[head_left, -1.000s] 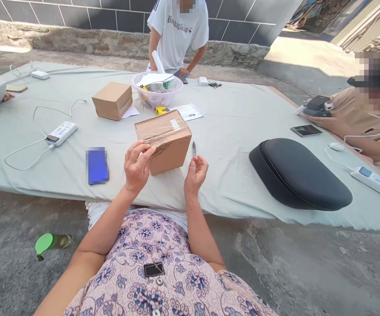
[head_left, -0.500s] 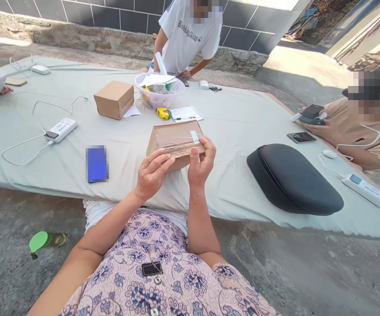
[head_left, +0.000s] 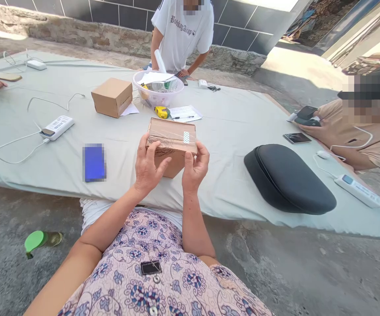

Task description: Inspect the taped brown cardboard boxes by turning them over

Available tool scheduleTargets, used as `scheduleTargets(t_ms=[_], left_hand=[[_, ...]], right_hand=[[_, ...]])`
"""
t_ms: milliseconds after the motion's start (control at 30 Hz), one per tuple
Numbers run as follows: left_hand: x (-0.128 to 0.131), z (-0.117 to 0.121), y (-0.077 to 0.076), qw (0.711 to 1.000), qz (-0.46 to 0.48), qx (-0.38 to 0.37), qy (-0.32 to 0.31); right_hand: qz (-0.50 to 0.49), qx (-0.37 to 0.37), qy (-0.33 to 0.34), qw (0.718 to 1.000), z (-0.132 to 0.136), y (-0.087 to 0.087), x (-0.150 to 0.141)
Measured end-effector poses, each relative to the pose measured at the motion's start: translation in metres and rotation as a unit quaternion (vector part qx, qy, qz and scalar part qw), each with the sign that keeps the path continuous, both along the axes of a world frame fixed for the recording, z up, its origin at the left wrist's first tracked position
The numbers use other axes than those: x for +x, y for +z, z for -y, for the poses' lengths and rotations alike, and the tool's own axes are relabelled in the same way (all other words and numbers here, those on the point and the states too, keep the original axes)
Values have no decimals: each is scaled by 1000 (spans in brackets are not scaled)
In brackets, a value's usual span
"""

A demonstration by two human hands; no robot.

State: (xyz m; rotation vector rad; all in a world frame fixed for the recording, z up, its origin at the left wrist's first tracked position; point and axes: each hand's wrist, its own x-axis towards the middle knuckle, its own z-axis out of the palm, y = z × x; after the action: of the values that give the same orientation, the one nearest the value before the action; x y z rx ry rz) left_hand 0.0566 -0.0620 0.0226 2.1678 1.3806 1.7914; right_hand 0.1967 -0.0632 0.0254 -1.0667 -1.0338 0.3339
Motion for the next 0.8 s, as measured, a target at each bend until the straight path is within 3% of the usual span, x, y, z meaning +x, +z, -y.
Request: scheduleTargets(t_ms=[267,533,667,800], left_hand=[[0,5,6,997,43,13,57],[-14,3,6,996,73,52,27],[-25,-3,0,995,87,45,4],[-33,-9,-10,990,134,16,-28]], right_hand=[[58,-12,-55,997,16,3,-15],[63,12,-11,998,13,-2,-9],[8,-6,19,1000,4,-16,-2],[-36,-108,64,991,-5,-44,8]])
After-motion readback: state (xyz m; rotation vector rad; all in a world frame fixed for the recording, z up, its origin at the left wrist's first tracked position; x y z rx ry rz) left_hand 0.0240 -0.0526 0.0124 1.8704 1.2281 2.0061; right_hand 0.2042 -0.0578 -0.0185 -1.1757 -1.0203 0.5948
